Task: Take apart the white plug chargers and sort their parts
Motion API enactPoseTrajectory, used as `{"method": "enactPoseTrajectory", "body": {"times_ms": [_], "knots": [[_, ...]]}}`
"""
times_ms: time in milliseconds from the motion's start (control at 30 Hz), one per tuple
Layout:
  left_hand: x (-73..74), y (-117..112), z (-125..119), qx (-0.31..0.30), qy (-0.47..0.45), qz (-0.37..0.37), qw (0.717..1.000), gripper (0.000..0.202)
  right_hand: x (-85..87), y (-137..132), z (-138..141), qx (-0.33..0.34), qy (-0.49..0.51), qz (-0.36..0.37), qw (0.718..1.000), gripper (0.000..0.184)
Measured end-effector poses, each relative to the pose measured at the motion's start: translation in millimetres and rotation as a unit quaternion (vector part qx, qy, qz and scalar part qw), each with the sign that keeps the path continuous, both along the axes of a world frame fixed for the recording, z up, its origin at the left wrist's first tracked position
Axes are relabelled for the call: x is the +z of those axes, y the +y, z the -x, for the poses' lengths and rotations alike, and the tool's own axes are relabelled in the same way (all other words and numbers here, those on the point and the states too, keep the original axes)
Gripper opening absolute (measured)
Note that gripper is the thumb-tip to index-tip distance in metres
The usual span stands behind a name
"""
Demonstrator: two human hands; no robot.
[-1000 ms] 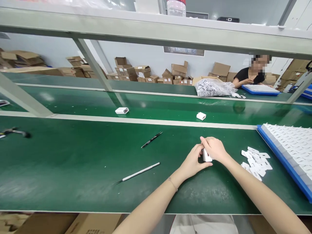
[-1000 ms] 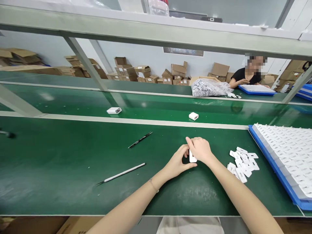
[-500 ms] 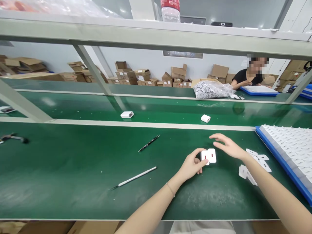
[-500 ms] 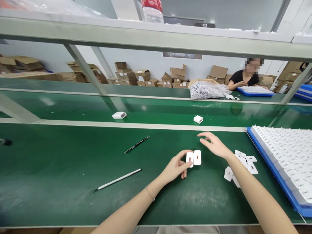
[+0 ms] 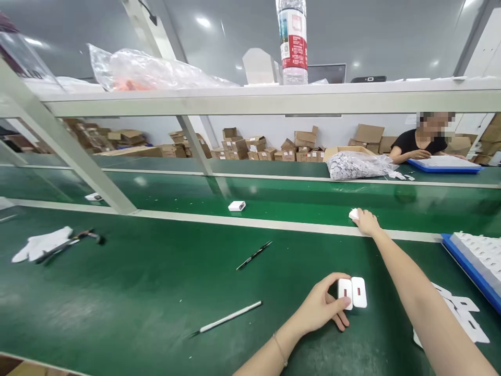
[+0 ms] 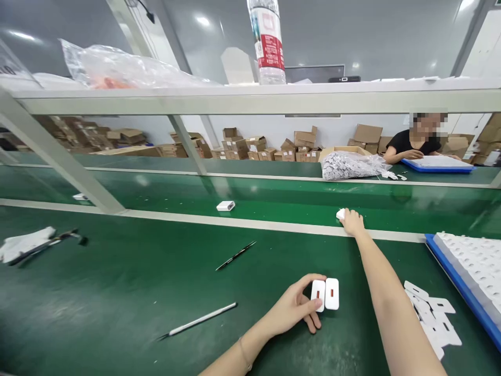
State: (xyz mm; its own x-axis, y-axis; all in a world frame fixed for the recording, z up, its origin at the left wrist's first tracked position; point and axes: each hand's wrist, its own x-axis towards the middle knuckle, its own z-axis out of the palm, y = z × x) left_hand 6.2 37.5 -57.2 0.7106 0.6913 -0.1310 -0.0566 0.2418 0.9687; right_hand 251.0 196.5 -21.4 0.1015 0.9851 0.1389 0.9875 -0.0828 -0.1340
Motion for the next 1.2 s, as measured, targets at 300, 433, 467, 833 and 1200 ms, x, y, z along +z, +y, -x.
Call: {"method": "enactPoseTrajectory", "body": {"times_ms": [300,433,467,833,1200], "knots": [[1.5,0.4,-3.1,0.017,0.009,-0.021,1.0,0.06,16.6,-99.2,-17.8,0.231,-0.051,0.046,0.971,0.047],[-0.5,0.3,-4.1,0.02,0.005,-0.034,0.999,0.06,19.4,-139.7,-12.0,0.258,-0.066,0.052,0.963,0.045],[-0.8,0.3,-4.0,0.019,0.006,-0.038,0.999,0.059,25.3,-145.0,-7.4,0.262,-0.061,0.048,0.962,0.045],[4.6,-2.1,-4.0,0.007,0.007,-0.046,0.999,0.062,86.6,-137.0,68.2,0.365,0.06,0.279,0.887,0.018],[4.7,-1.6,-2.6,0.011,0.009,-0.047,0.999,0.061,91.2,-122.9,77.0,0.345,0.053,0.35,0.869,0.017]]}}
